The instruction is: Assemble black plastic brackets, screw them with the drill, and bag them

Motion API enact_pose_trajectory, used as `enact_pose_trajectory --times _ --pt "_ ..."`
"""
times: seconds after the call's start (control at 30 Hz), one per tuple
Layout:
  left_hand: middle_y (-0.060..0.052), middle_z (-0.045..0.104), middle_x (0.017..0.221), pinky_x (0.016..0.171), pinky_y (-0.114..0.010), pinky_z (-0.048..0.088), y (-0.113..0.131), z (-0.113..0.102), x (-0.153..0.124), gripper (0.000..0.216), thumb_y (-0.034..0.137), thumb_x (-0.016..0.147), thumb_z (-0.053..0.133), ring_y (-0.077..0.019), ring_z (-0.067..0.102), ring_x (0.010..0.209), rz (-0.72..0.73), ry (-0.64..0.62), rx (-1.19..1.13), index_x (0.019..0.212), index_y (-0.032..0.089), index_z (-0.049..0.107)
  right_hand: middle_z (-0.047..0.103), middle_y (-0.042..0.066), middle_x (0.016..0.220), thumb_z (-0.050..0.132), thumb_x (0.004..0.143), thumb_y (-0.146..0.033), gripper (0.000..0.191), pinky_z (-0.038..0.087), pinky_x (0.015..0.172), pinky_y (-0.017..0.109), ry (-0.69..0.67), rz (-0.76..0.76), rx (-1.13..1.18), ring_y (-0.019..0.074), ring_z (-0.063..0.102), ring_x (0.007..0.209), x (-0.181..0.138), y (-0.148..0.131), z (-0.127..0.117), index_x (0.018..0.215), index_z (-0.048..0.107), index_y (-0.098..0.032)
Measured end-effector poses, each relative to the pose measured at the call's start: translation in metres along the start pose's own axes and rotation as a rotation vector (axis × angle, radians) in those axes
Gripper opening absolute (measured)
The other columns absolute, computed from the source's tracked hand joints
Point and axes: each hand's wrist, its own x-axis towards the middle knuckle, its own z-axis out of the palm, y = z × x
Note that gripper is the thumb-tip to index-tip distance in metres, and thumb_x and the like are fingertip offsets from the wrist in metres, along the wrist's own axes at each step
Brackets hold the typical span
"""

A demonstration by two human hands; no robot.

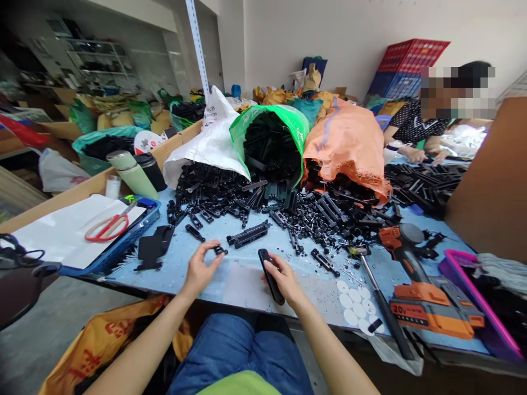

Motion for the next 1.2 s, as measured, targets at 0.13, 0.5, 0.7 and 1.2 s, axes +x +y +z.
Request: enact_pose_trajectory --times 0.13,0.5,0.7,1.2 --pt "-0.007 0.06 0.095 0.056 -0.026 0.051 0.047 0.038 -0.016 0.038 0.037 0.089 0.04 -0.0116 0.059 0.061 -0.147 -0.315 -0.34 0.117 0.015 0.052 0.061 0.002 0.08 0.051 0.081 -0.053 0.058 0.05 0.056 0.028 0.007 0.008 0.247 0.0152 0.06 0.063 -0.003 -0.005 0.016 0.131 0.043 -0.024" --pt "-0.009 0.059 0.094 0.081 -0.035 0.047 0.09 0.051 -0.03 0.034 0.029 0.09 0.041 -0.0193 0.055 0.089 0.082 -0.2 -0.154 0.119 0.02 0.057 0.052 0.003 0.085 0.044 0.089 -0.039 0.047 0.049 0.065 0.028 -0.064 -0.415 -0.394 0.0121 0.052 0.067 -0.018 -0.021 -0.016 0.134 0.041 -0.028" --pt "-0.009 0.058 0.097 0.073 -0.033 0.05 0.103 0.065 -0.039 0.035 0.031 0.092 0.036 -0.0181 0.057 0.084 -0.009 0.01 -0.302 0.118 0.022 0.057 0.055 0.008 0.104 0.041 0.091 -0.035 0.049 0.047 0.08 0.034 0.17 -0.531 -0.35 0.0193 0.054 0.09 -0.035 -0.018 0.017 0.139 0.032 -0.028" --pt "-0.013 0.049 0.124 0.089 -0.046 0.045 0.058 0.09 -0.044 0.052 0.017 0.085 0.04 -0.0266 0.047 0.115 -0.001 -0.152 0.128 0.136 0.024 0.034 0.054 0.008 0.116 0.037 0.092 -0.038 0.042 0.043 0.089 0.036 0.172 -0.398 -0.817 0.0207 0.051 0.103 0.023 -0.001 -0.055 0.131 0.045 -0.026"
